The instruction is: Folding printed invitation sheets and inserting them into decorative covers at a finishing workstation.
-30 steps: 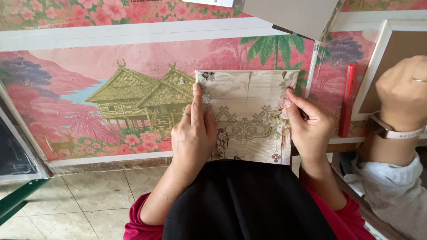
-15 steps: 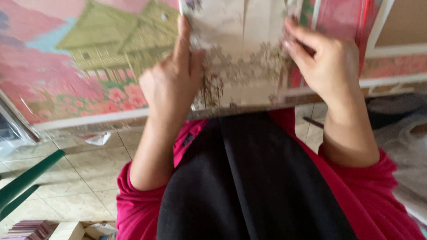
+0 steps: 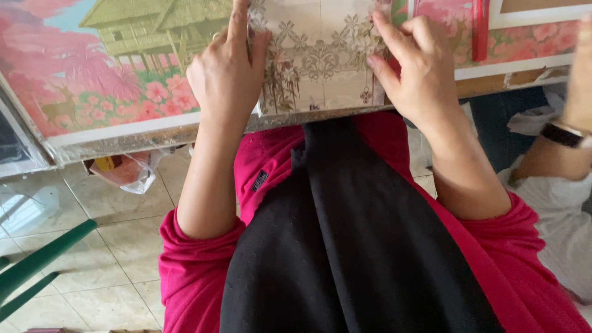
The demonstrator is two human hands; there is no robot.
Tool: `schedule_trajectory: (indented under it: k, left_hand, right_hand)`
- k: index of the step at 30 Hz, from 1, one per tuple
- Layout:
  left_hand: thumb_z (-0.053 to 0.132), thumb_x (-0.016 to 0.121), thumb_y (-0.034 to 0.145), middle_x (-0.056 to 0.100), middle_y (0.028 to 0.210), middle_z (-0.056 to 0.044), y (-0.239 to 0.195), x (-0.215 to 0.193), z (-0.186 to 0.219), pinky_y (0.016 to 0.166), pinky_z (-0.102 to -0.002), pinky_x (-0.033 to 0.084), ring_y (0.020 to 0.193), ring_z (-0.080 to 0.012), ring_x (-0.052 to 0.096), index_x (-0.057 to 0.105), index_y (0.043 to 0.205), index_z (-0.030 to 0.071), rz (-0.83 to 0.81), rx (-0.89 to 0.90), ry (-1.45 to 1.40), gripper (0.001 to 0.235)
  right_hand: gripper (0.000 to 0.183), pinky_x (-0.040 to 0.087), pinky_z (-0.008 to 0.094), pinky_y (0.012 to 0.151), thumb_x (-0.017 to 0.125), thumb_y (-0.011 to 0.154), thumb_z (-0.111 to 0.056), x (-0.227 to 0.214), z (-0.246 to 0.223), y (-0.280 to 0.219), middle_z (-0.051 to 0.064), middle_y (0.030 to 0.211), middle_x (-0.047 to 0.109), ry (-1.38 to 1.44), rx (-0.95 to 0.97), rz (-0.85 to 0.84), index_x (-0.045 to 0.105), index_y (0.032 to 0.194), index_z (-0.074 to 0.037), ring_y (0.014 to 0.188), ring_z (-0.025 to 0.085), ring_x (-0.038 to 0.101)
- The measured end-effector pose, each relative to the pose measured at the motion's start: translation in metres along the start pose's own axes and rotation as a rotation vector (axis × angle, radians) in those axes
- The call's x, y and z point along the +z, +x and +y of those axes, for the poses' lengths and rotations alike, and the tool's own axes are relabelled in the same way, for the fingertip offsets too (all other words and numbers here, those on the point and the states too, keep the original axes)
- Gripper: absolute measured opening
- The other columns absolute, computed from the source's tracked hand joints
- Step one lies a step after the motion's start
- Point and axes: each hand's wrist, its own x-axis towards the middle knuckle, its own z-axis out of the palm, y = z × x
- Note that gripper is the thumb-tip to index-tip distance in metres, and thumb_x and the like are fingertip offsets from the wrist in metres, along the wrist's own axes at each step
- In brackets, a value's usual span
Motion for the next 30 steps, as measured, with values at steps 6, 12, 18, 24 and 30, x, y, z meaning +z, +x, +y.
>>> schedule_trajectory:
  k: [6, 12, 18, 24, 30]
  left_hand:
    - [0.038, 0.050, 0.103, 0.069, 0.092, -0.005, -0.007, -0.008, -0.003, 0.038, -0.036, 0.044, 0.061, -0.0261, 0.065, 0.051, 0.128, 0.010, 0.106, 0.093, -0.128, 0.038]
    - [0.025, 0.081, 0.086, 0.045, 0.115, -0.011, -0.031, -0.033, 0.000, 0.067, -0.044, 0.056, 0.103, -0.0306, 0.050, 0.047, 0.135, 0.013, 0.024, 0.236, -0.321, 0.060]
    - [0.022, 0.084, 0.080, 0.033, 0.141, -0.010, -0.037, -0.031, 0.000, 0.088, -0.048, 0.047, 0.105, -0.0296, 0.048, 0.047, 0.137, 0.018, -0.016, 0.267, -0.304, 0.068]
    - [0.027, 0.081, 0.084, 0.026, 0.148, -0.009, -0.040, -0.028, 0.001, 0.091, -0.047, 0.046, 0.110, -0.0339, 0.046, 0.051, 0.137, 0.019, -0.043, 0.255, -0.229, 0.062]
    - [0.027, 0.079, 0.086, 0.025, 0.149, -0.007, -0.041, -0.024, -0.001, 0.091, -0.047, 0.046, 0.108, -0.0324, 0.047, 0.055, 0.137, 0.018, -0.020, 0.264, -0.264, 0.057]
  right_hand:
    - [0.041, 0.050, 0.039, 0.066, 0.082, 0.096, -0.005, -0.003, -0.010, 0.001, 0.014, 0.099, 0.050, 0.055, 0.026, 0.068, 0.064, 0.132, 0.004, 0.082, 0.028, 0.056]
    - [0.042, 0.049, 0.042, 0.083, 0.078, 0.094, 0.004, -0.008, -0.013, -0.006, 0.017, 0.105, 0.050, 0.153, 0.009, 0.074, 0.063, 0.133, 0.009, 0.095, 0.032, 0.055]
    - [0.047, 0.048, 0.042, 0.082, 0.085, 0.087, 0.005, -0.005, -0.013, -0.008, 0.016, 0.104, 0.048, 0.092, -0.011, 0.086, 0.066, 0.130, 0.009, 0.090, 0.031, 0.054]
    - [0.037, 0.056, 0.046, 0.081, 0.074, 0.095, 0.003, -0.011, -0.029, -0.010, 0.020, 0.115, 0.045, 0.037, -0.054, 0.031, 0.062, 0.129, 0.009, 0.101, 0.034, 0.054]
    - [0.053, 0.047, 0.049, 0.102, 0.077, 0.086, -0.011, -0.036, -0.021, -0.029, 0.019, 0.145, 0.043, 0.197, -0.046, -0.219, 0.058, 0.136, -0.003, 0.129, 0.035, 0.051]
